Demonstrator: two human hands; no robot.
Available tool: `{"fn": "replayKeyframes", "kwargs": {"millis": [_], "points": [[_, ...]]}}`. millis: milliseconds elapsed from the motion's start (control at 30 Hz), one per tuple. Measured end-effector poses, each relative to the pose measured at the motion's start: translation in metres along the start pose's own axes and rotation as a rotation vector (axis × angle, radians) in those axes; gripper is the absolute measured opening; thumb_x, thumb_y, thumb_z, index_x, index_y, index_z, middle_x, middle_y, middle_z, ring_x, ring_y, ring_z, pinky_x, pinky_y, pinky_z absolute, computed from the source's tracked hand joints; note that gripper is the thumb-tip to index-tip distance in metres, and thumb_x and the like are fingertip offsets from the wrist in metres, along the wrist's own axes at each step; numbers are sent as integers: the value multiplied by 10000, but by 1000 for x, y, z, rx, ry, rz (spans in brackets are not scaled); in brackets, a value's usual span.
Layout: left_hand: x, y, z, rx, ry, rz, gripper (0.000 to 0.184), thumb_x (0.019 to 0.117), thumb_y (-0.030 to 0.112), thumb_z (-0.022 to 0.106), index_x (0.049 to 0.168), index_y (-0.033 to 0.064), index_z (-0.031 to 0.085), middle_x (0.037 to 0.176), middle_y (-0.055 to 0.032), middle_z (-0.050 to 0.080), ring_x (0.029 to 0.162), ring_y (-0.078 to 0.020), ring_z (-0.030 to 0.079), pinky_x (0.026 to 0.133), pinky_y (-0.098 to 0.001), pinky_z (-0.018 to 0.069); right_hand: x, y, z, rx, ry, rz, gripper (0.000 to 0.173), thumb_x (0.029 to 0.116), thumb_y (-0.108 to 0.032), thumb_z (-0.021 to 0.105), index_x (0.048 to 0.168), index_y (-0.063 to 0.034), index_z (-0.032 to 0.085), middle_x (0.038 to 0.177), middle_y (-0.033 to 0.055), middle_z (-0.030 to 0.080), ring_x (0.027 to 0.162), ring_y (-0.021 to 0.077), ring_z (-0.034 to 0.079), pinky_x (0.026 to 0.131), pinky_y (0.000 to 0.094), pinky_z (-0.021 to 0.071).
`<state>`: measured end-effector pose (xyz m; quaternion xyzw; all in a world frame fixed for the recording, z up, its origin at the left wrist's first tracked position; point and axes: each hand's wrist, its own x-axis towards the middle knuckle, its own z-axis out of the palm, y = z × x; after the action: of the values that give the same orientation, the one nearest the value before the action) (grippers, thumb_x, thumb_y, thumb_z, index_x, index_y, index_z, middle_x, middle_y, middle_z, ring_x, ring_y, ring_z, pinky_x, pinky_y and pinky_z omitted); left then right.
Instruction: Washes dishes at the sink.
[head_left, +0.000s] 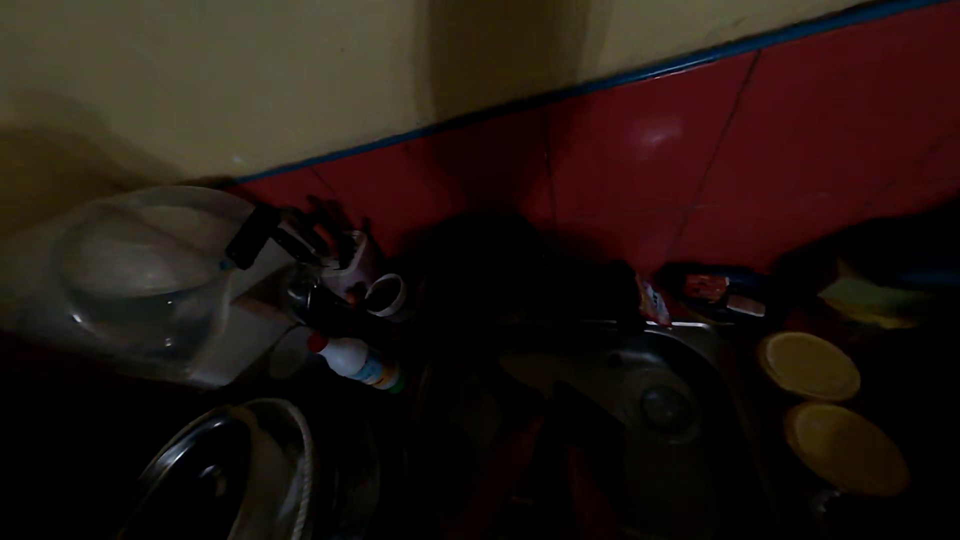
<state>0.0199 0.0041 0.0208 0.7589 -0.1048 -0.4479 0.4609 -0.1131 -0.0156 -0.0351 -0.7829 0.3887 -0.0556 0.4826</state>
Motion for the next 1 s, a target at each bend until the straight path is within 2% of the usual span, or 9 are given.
{"fn": "replayKeyframes", "kwargs": {"millis": [67, 367, 533, 667, 800, 867, 933, 967, 1000], "points": [[2, 0, 7, 60, 77, 13, 323, 1063, 218, 512, 1211, -34, 650, 1091, -122, 687, 992, -132, 646, 924, -296, 522, 0, -4, 0, -34, -5, 1, 737, 878, -222, 747, 1486, 37, 421, 1310, 265, 605, 1050, 417, 682, 838, 576, 576], [19, -14, 6, -50, 137, -77, 477, 1101, 372, 429, 1364, -9, 545, 1205, -154, 657, 1076, -174, 644, 955, -341, 529, -4, -24, -1, -51, -15, 26, 730, 920, -249, 714, 1510, 33, 389, 1272, 283, 618, 955, 426, 704, 771, 573, 588], [9, -8, -2, 54, -60, -10, 419, 1111, 261, 379, 1412, 3, 514, 1307, -154, 619, 1169, -169, 611, 1013, -330, 497, -2, -9, 3, 4, -4, 38, 753, 905, -221, 722, 1528, 26, 379, 1367, 277, 574, 1136, 436, 647, 897, 593, 553], [7, -7, 1, 93, -11, -56, 452, 1120, 303, 374, 1360, -42, 542, 1257, -174, 630, 1134, -181, 618, 1001, -338, 498, -4, -26, -8, 10, -62, 57, 758, 928, -195, 702, 1548, 36, 333, 1390, 308, 545, 1119, 465, 647, 886, 598, 550], [10, -11, -1, 14, 17, 40, 458, 1108, 311, 427, 1388, -38, 527, 1246, -189, 638, 1118, -192, 633, 968, -329, 523, -1, -11, 6, -49, -27, 64, 760, 887, -242, 739, 1507, 28, 393, 1330, 268, 594, 1048, 418, 683, 822, 572, 578], [-9, 17, 3, 56, 33, 64, 469, 1116, 267, 402, 1414, -90, 466, 1333, -260, 580, 1199, -256, 605, 995, -343, 517, 0, -10, 5, -38, -55, 84, 767, 893, -245, 736, 1515, 26, 378, 1336, 261, 587, 1045, 402, 685, 823, 565, 582], [-34, 76, 22, 0, 132, -193, 422, 1117, 168, 384, 1473, -47, 452, 1486, -214, 499, 1350, -256, 502, 1136, -364, 373, 1, -8, 7, -39, -37, 82, 736, 899, -241, 734, 1505, 11, 400, 1335, 247, 591, 1037, 390, 689, 807, 557, 587], [-27, 62, 18, -3, 101, -112, 405, 1113, 148, 394, 1444, -73, 469, 1433, -242, 530, 1294, -272, 545, 1093, -365, 425, 2, -8, 9, -40, -10, 68, 713, 908, -249, 722, 1497, 11, 415, 1322, 244, 601, 1024, 387, 695, 796, 552, 592], [-3, 17, 1, 44, -23, 141, 419, 1104, 183, 417, 1390, -119, 470, 1305, -286, 582, 1171, -280, 628, 968, -344, 547, 3, -10, 8, -24, -1, 66, 719, 914, -255, 717, 1504, 14, 406, 1339, 252, 591, 1050, 400, 685, 821, 563, 586]]}}
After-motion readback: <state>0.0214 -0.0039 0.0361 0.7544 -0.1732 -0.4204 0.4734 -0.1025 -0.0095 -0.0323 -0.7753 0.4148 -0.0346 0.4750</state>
